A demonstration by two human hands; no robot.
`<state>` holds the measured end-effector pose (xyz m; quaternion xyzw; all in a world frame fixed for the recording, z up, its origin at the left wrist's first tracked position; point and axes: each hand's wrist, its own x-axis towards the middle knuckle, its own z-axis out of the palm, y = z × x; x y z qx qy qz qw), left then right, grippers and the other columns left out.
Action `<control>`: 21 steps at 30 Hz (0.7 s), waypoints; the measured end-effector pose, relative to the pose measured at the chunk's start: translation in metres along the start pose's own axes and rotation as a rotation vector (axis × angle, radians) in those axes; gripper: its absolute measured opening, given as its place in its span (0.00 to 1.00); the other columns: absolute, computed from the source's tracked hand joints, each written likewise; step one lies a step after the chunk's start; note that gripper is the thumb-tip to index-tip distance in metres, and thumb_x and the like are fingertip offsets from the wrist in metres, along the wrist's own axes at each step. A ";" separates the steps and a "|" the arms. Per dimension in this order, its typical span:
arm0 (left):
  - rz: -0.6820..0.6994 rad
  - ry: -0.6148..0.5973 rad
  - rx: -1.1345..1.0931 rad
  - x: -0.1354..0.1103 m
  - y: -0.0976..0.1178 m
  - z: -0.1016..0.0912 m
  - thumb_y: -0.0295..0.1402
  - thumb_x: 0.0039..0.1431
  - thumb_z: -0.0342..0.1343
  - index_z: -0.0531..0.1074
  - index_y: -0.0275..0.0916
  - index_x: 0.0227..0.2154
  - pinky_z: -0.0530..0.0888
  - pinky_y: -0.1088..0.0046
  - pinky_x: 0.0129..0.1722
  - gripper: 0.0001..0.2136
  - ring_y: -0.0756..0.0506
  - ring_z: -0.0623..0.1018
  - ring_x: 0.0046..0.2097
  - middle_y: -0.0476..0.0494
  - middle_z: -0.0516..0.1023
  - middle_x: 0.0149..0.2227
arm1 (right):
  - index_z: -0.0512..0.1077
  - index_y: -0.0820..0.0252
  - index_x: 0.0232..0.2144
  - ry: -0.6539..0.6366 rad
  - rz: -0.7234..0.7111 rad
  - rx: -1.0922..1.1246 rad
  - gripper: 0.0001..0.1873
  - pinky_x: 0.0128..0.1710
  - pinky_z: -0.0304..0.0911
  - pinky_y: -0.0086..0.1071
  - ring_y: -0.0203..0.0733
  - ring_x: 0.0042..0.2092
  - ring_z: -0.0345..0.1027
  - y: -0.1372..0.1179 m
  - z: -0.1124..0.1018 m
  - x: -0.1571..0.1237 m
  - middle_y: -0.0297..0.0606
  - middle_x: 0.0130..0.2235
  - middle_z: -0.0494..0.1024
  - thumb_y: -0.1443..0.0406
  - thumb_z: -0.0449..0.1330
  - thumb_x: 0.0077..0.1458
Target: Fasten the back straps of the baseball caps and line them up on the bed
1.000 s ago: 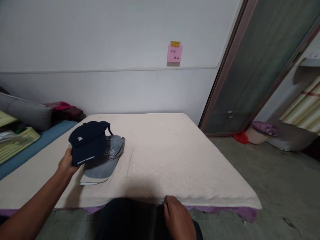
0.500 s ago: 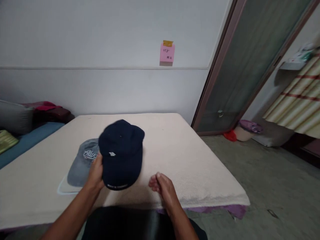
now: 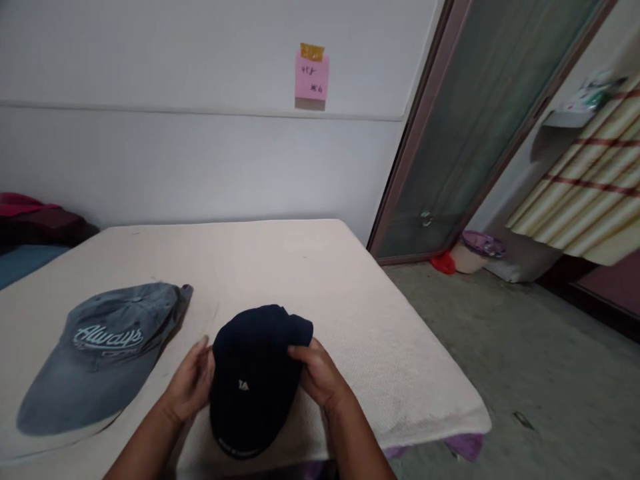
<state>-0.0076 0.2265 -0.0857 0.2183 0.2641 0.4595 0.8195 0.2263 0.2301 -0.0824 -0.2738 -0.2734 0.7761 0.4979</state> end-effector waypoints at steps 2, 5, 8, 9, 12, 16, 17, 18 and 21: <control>0.041 -0.056 -0.083 -0.002 0.009 -0.006 0.39 0.58 0.49 0.77 0.31 0.38 0.67 0.62 0.50 0.17 0.39 0.78 0.42 0.37 0.81 0.33 | 0.73 0.62 0.39 -0.045 0.081 -0.039 0.19 0.43 0.61 0.38 0.44 0.38 0.71 0.003 0.001 -0.001 0.39 0.36 0.78 0.72 0.64 0.39; 0.015 -0.028 -0.122 -0.010 0.015 -0.010 0.36 0.58 0.51 0.77 0.32 0.36 0.70 0.63 0.48 0.14 0.40 0.79 0.39 0.38 0.81 0.30 | 0.73 0.63 0.37 -0.119 0.186 -0.089 0.21 0.42 0.61 0.37 0.43 0.37 0.71 0.008 0.006 -0.001 0.39 0.35 0.78 0.73 0.66 0.36; -0.087 0.153 -0.109 -0.018 0.013 -0.013 0.36 0.57 0.53 0.78 0.32 0.32 0.73 0.65 0.42 0.12 0.41 0.80 0.34 0.39 0.81 0.27 | 0.73 0.63 0.37 -0.202 0.260 -0.121 0.21 0.43 0.60 0.38 0.43 0.38 0.70 0.015 0.010 0.000 0.39 0.35 0.77 0.72 0.67 0.35; -0.091 0.221 -0.091 -0.020 0.013 -0.013 0.34 0.56 0.54 0.77 0.32 0.32 0.74 0.66 0.39 0.11 0.42 0.80 0.33 0.39 0.81 0.27 | 0.73 0.63 0.37 -0.222 0.277 -0.136 0.21 0.43 0.60 0.38 0.43 0.38 0.70 0.017 0.011 0.001 0.38 0.35 0.77 0.72 0.68 0.35; 0.017 0.313 0.003 -0.020 0.014 -0.013 0.24 0.49 0.58 0.76 0.35 0.33 0.75 0.73 0.30 0.07 0.46 0.79 0.27 0.44 0.80 0.26 | 0.73 0.62 0.39 -0.243 0.295 -0.171 0.23 0.44 0.60 0.38 0.42 0.38 0.70 0.022 0.013 0.003 0.38 0.35 0.77 0.71 0.69 0.35; 0.073 0.238 0.078 -0.017 0.017 -0.014 0.17 0.40 0.58 0.75 0.36 0.33 0.72 0.77 0.26 0.15 0.50 0.76 0.24 0.49 0.77 0.23 | 0.72 0.62 0.41 -0.184 0.230 -0.126 0.16 0.43 0.61 0.36 0.41 0.38 0.70 0.020 0.013 0.009 0.41 0.38 0.77 0.63 0.63 0.48; 0.059 0.229 0.101 -0.017 0.016 -0.014 0.17 0.38 0.57 0.75 0.36 0.33 0.72 0.77 0.26 0.16 0.50 0.75 0.24 0.49 0.77 0.23 | 0.73 0.62 0.40 -0.152 0.196 -0.102 0.14 0.42 0.61 0.36 0.41 0.38 0.70 0.018 0.013 0.011 0.41 0.37 0.77 0.61 0.60 0.52; 0.036 0.218 0.128 -0.017 0.015 -0.015 0.16 0.37 0.56 0.75 0.36 0.33 0.71 0.76 0.26 0.17 0.49 0.75 0.24 0.48 0.77 0.23 | 0.74 0.63 0.38 -0.119 0.160 -0.077 0.14 0.42 0.61 0.35 0.40 0.38 0.70 0.017 0.013 0.013 0.41 0.37 0.77 0.59 0.58 0.54; -0.093 0.119 0.227 -0.022 0.011 -0.014 0.16 0.34 0.55 0.76 0.36 0.35 0.70 0.76 0.26 0.20 0.48 0.75 0.26 0.47 0.78 0.27 | 0.74 0.63 0.35 -0.054 0.072 -0.027 0.12 0.42 0.60 0.32 0.37 0.37 0.69 0.014 0.013 0.018 0.39 0.33 0.76 0.60 0.57 0.55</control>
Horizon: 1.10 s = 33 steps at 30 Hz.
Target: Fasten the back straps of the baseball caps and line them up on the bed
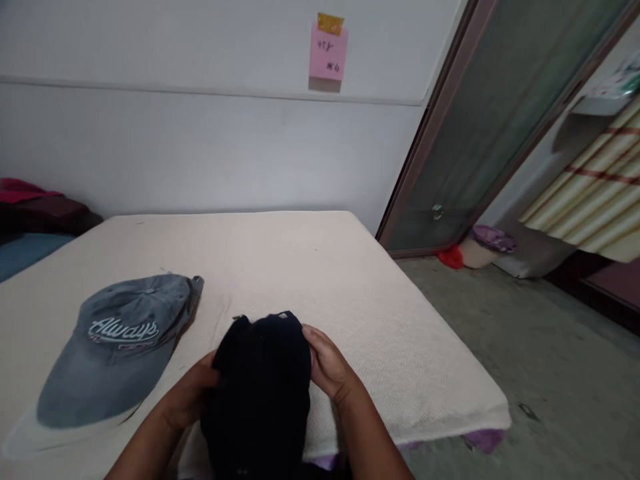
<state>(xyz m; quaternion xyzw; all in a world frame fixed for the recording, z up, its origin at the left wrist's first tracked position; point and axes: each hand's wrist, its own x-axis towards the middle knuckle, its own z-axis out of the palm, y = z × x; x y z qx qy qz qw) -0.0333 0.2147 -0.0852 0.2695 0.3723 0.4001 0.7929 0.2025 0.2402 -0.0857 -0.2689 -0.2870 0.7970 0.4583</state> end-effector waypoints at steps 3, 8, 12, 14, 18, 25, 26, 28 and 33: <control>-0.141 -0.199 0.099 -0.005 -0.004 0.006 0.17 0.33 0.59 0.75 0.35 0.38 0.71 0.73 0.29 0.23 0.46 0.76 0.29 0.45 0.79 0.29 | 0.72 0.63 0.38 -0.001 -0.002 0.002 0.10 0.38 0.61 0.30 0.36 0.35 0.69 -0.001 -0.002 0.001 0.38 0.32 0.75 0.65 0.59 0.52; -0.160 -0.179 -0.003 0.003 -0.006 0.018 0.38 0.47 0.59 0.74 0.34 0.42 0.69 0.65 0.42 0.19 0.41 0.77 0.37 0.39 0.79 0.34 | 0.71 0.63 0.33 0.029 0.011 -0.010 0.09 0.27 0.57 0.25 0.32 0.27 0.64 0.003 -0.008 0.004 0.34 0.26 0.72 0.70 0.61 0.44; -0.056 0.077 0.035 0.025 -0.006 0.025 0.43 0.51 0.57 0.76 0.33 0.35 0.69 0.68 0.37 0.17 0.43 0.77 0.32 0.41 0.79 0.28 | 0.71 0.63 0.30 0.062 0.039 -0.032 0.07 0.22 0.51 0.24 0.30 0.22 0.58 0.003 -0.012 0.009 0.31 0.21 0.66 0.65 0.61 0.47; 0.004 0.126 0.093 0.035 -0.006 0.030 0.40 0.49 0.59 0.76 0.34 0.32 0.68 0.70 0.33 0.14 0.45 0.75 0.28 0.44 0.78 0.25 | 0.71 0.63 0.29 0.103 0.046 -0.069 0.12 0.21 0.50 0.25 0.30 0.21 0.57 -0.002 -0.015 0.010 0.31 0.19 0.65 0.58 0.57 0.52; 0.012 0.052 0.157 0.041 -0.009 0.042 0.36 0.49 0.61 0.76 0.36 0.35 0.66 0.74 0.29 0.12 0.48 0.74 0.26 0.46 0.78 0.25 | 0.72 0.63 0.31 0.164 0.005 -0.112 0.14 0.22 0.52 0.26 0.32 0.22 0.59 -0.018 -0.024 0.006 0.34 0.22 0.68 0.57 0.58 0.51; -0.011 0.087 0.335 0.046 -0.012 0.045 0.36 0.52 0.57 0.76 0.37 0.39 0.66 0.74 0.29 0.13 0.47 0.74 0.27 0.46 0.78 0.27 | 0.70 0.63 0.30 0.111 -0.097 -0.021 0.07 0.19 0.46 0.25 0.26 0.18 0.51 -0.034 -0.038 0.004 0.31 0.22 0.66 0.66 0.60 0.46; 0.025 0.136 0.359 0.048 -0.011 0.043 0.36 0.52 0.57 0.76 0.37 0.39 0.66 0.73 0.30 0.12 0.46 0.74 0.29 0.46 0.78 0.29 | 0.69 0.63 0.29 0.098 -0.075 -0.046 0.07 0.18 0.43 0.24 0.25 0.17 0.47 -0.034 -0.037 0.006 0.30 0.21 0.65 0.64 0.59 0.48; 0.114 0.241 0.383 0.052 -0.008 0.042 0.34 0.51 0.58 0.77 0.37 0.37 0.66 0.73 0.33 0.11 0.43 0.75 0.35 0.44 0.79 0.35 | 0.67 0.63 0.27 0.089 -0.029 -0.111 0.12 0.16 0.38 0.24 0.25 0.16 0.43 -0.032 -0.033 0.008 0.27 0.18 0.61 0.58 0.57 0.52; 0.097 0.106 0.335 0.059 0.000 0.056 0.36 0.52 0.57 0.75 0.36 0.39 0.66 0.73 0.33 0.13 0.44 0.75 0.35 0.42 0.79 0.35 | 0.63 0.61 0.24 0.093 0.065 -0.280 0.14 0.17 0.38 0.23 0.26 0.18 0.48 -0.029 -0.021 0.011 0.27 0.17 0.61 0.57 0.59 0.50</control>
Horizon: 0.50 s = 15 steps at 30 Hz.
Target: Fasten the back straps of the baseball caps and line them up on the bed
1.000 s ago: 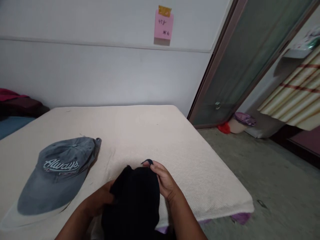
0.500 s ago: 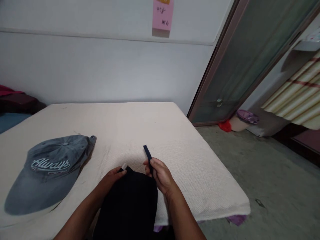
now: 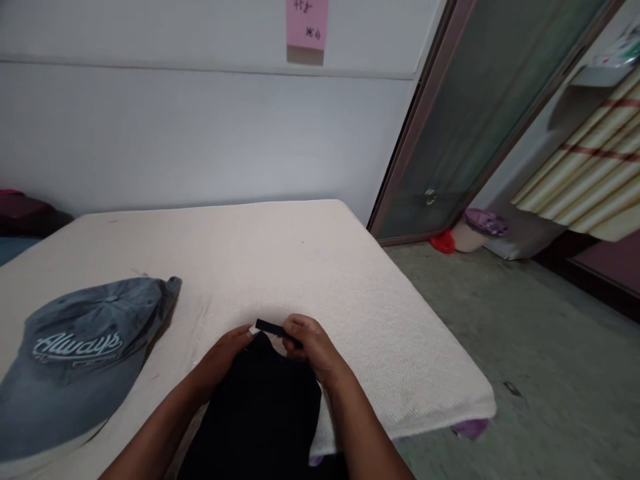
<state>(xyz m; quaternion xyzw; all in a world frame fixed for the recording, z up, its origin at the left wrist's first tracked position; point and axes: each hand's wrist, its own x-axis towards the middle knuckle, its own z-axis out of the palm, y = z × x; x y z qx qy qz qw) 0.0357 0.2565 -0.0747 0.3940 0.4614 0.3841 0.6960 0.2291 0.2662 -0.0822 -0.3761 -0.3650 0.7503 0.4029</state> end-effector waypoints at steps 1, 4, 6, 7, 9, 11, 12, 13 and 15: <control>-0.017 -0.075 -0.014 0.000 0.002 0.003 0.37 0.53 0.57 0.75 0.36 0.40 0.66 0.74 0.31 0.13 0.46 0.74 0.31 0.43 0.79 0.32 | 0.64 0.61 0.24 0.011 0.014 -0.032 0.14 0.17 0.40 0.23 0.27 0.19 0.51 0.000 0.001 0.000 0.28 0.18 0.62 0.57 0.60 0.49; -0.041 -0.152 -0.081 0.000 0.004 0.005 0.37 0.53 0.57 0.74 0.36 0.39 0.65 0.76 0.28 0.13 0.49 0.72 0.26 0.46 0.77 0.27 | 0.65 0.62 0.25 0.033 0.034 -0.096 0.13 0.19 0.43 0.22 0.28 0.21 0.54 0.002 0.001 0.001 0.29 0.19 0.63 0.57 0.59 0.49; -0.053 -0.142 -0.139 -0.001 0.002 0.002 0.36 0.52 0.58 0.74 0.36 0.39 0.66 0.74 0.31 0.13 0.49 0.72 0.26 0.46 0.77 0.26 | 0.64 0.62 0.24 0.024 0.030 -0.091 0.14 0.17 0.39 0.23 0.26 0.19 0.51 0.005 -0.001 0.004 0.28 0.19 0.63 0.57 0.59 0.50; -0.065 -0.145 -0.159 -0.002 0.001 0.000 0.36 0.52 0.58 0.74 0.36 0.39 0.66 0.73 0.31 0.13 0.49 0.73 0.27 0.46 0.77 0.26 | 0.63 0.61 0.24 0.015 0.023 -0.078 0.14 0.16 0.37 0.23 0.26 0.17 0.48 0.006 -0.002 0.006 0.27 0.18 0.62 0.57 0.59 0.50; -0.089 -0.154 -0.178 -0.004 -0.001 -0.005 0.36 0.52 0.58 0.74 0.36 0.38 0.66 0.74 0.31 0.12 0.49 0.72 0.27 0.46 0.76 0.26 | 0.62 0.61 0.23 -0.020 0.008 -0.055 0.15 0.15 0.34 0.24 0.25 0.16 0.44 0.008 -0.004 0.009 0.25 0.17 0.60 0.56 0.59 0.50; -0.111 -0.158 -0.178 -0.006 -0.002 -0.009 0.37 0.52 0.58 0.74 0.35 0.35 0.64 0.77 0.27 0.11 0.51 0.71 0.25 0.47 0.75 0.25 | 0.63 0.61 0.24 -0.061 0.006 -0.050 0.15 0.15 0.35 0.25 0.24 0.15 0.42 0.010 -0.005 0.011 0.24 0.16 0.59 0.57 0.61 0.49; -0.117 -0.156 -0.176 -0.006 -0.003 -0.010 0.37 0.52 0.58 0.74 0.35 0.34 0.62 0.78 0.25 0.10 0.52 0.69 0.24 0.48 0.74 0.23 | 0.63 0.61 0.24 -0.076 0.010 -0.056 0.14 0.15 0.35 0.24 0.24 0.15 0.42 0.011 -0.005 0.011 0.24 0.16 0.58 0.57 0.61 0.48; -0.121 -0.152 -0.173 -0.007 -0.003 -0.011 0.38 0.52 0.58 0.74 0.35 0.32 0.61 0.79 0.24 0.10 0.53 0.68 0.23 0.49 0.72 0.22 | 0.64 0.61 0.24 -0.087 0.016 -0.066 0.14 0.15 0.36 0.24 0.25 0.16 0.43 0.011 -0.005 0.012 0.24 0.16 0.58 0.58 0.62 0.47; -0.132 -0.147 -0.169 -0.008 -0.004 -0.012 0.38 0.52 0.58 0.73 0.35 0.29 0.58 0.79 0.22 0.10 0.54 0.65 0.21 0.51 0.69 0.21 | 0.65 0.62 0.24 -0.089 0.024 -0.088 0.13 0.16 0.37 0.24 0.25 0.16 0.45 0.012 -0.004 0.012 0.24 0.16 0.58 0.59 0.63 0.46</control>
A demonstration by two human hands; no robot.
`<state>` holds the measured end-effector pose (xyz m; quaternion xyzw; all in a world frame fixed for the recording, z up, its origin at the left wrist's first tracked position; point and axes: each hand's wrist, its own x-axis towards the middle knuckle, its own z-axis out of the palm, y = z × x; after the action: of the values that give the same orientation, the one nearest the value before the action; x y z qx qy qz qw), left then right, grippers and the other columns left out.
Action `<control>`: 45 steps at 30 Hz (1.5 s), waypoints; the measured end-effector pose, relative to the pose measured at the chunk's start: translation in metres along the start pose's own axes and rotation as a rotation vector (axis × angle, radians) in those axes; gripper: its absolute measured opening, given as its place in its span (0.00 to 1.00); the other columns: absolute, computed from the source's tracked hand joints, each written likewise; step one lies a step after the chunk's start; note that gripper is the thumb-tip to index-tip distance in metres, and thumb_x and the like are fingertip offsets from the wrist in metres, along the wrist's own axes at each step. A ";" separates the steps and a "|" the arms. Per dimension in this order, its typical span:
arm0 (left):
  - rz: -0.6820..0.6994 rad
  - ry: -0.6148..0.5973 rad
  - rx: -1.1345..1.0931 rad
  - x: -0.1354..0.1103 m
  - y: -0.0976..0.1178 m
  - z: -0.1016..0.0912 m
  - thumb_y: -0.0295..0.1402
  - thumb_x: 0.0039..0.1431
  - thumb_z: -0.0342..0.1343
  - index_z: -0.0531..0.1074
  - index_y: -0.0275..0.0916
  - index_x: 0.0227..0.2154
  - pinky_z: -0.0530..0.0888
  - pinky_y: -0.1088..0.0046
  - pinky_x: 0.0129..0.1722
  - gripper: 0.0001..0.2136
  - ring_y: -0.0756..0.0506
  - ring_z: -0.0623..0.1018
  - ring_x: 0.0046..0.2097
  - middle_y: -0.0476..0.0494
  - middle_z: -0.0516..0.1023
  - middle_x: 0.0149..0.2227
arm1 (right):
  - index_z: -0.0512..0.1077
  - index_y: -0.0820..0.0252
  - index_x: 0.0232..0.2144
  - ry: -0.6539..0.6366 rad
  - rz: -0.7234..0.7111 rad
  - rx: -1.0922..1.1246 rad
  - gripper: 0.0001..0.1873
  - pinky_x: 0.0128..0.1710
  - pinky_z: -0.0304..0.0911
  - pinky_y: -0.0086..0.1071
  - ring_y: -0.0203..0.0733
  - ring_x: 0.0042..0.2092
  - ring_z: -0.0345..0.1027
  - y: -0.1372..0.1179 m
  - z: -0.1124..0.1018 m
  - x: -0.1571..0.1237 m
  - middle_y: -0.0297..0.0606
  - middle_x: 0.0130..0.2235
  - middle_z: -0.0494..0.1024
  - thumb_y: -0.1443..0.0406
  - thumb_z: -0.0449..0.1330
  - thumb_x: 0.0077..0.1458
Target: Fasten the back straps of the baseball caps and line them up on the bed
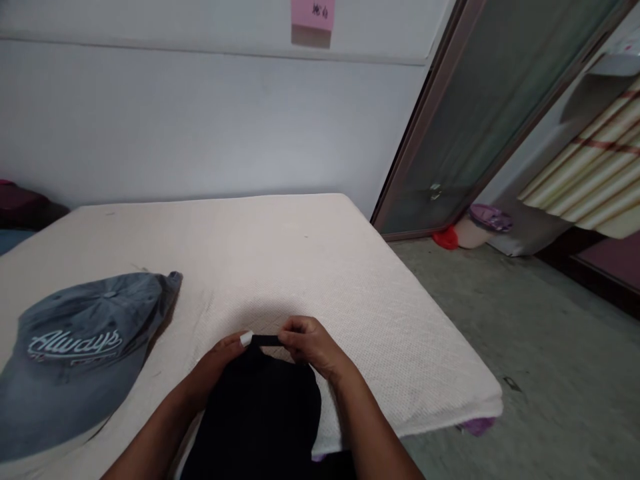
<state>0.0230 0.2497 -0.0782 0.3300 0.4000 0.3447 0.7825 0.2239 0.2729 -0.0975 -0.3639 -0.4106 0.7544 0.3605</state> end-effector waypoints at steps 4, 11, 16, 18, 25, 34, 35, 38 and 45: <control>0.004 -0.020 -0.015 -0.002 0.000 0.000 0.37 0.52 0.58 0.73 0.34 0.32 0.60 0.78 0.23 0.10 0.53 0.66 0.23 0.51 0.69 0.21 | 0.64 0.62 0.24 0.041 0.001 0.025 0.13 0.15 0.35 0.24 0.24 0.16 0.43 0.000 0.000 0.000 0.24 0.16 0.58 0.59 0.62 0.48; -0.010 -0.002 0.019 0.000 -0.005 -0.007 0.38 0.51 0.58 0.74 0.35 0.34 0.60 0.78 0.24 0.12 0.53 0.66 0.22 0.49 0.72 0.23 | 0.64 0.62 0.24 0.030 0.053 0.032 0.13 0.15 0.35 0.24 0.24 0.15 0.44 0.002 0.003 0.001 0.26 0.17 0.62 0.59 0.62 0.47; -0.008 -0.019 0.039 0.000 -0.005 -0.006 0.37 0.52 0.59 0.75 0.36 0.35 0.59 0.79 0.23 0.11 0.54 0.66 0.22 0.50 0.72 0.23 | 0.65 0.62 0.24 0.012 0.048 -0.022 0.13 0.16 0.36 0.23 0.25 0.17 0.47 0.006 0.004 0.001 0.26 0.17 0.62 0.59 0.62 0.46; -0.027 -0.021 0.061 -0.002 -0.002 -0.004 0.38 0.52 0.58 0.76 0.36 0.35 0.58 0.79 0.22 0.12 0.54 0.66 0.22 0.50 0.71 0.22 | 0.65 0.62 0.24 0.036 0.037 0.001 0.13 0.15 0.35 0.24 0.24 0.16 0.46 0.005 0.002 0.001 0.26 0.17 0.62 0.59 0.62 0.46; -0.025 -0.035 0.061 -0.004 -0.004 -0.004 0.37 0.54 0.56 0.76 0.37 0.39 0.59 0.79 0.24 0.12 0.53 0.68 0.23 0.49 0.73 0.23 | 0.63 0.62 0.23 0.042 0.007 0.031 0.12 0.15 0.34 0.24 0.23 0.15 0.43 0.003 -0.001 -0.001 0.26 0.17 0.62 0.61 0.60 0.49; -0.019 -0.058 0.098 -0.003 -0.003 0.000 0.37 0.54 0.57 0.76 0.35 0.37 0.60 0.79 0.25 0.12 0.53 0.68 0.24 0.47 0.74 0.25 | 0.64 0.63 0.24 -0.020 0.019 -0.038 0.13 0.15 0.35 0.23 0.24 0.16 0.45 0.004 -0.001 -0.006 0.26 0.18 0.62 0.59 0.60 0.50; -0.019 -0.068 0.107 -0.003 -0.004 -0.001 0.38 0.54 0.56 0.75 0.35 0.38 0.61 0.78 0.25 0.13 0.52 0.68 0.25 0.46 0.74 0.26 | 0.65 0.63 0.25 -0.036 0.019 -0.039 0.13 0.15 0.36 0.23 0.24 0.16 0.45 0.003 -0.001 -0.007 0.26 0.19 0.62 0.59 0.60 0.50; -0.037 -0.091 0.131 -0.002 -0.008 -0.003 0.39 0.54 0.55 0.74 0.34 0.39 0.60 0.78 0.25 0.14 0.52 0.67 0.25 0.46 0.73 0.27 | 0.66 0.63 0.28 -0.085 0.020 -0.032 0.13 0.15 0.37 0.23 0.24 0.17 0.46 0.002 0.001 -0.008 0.27 0.19 0.63 0.58 0.61 0.48; 0.072 -0.122 0.343 -0.003 -0.004 -0.002 0.38 0.57 0.50 0.74 0.35 0.28 0.62 0.76 0.29 0.13 0.50 0.66 0.29 0.48 0.71 0.26 | 0.68 0.64 0.25 -0.182 0.084 -0.046 0.11 0.16 0.36 0.24 0.25 0.17 0.45 0.000 0.001 -0.010 0.26 0.17 0.60 0.61 0.62 0.47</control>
<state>0.0210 0.2456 -0.0812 0.4928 0.3925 0.2788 0.7248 0.2276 0.2644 -0.0949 -0.3191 -0.4429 0.7892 0.2813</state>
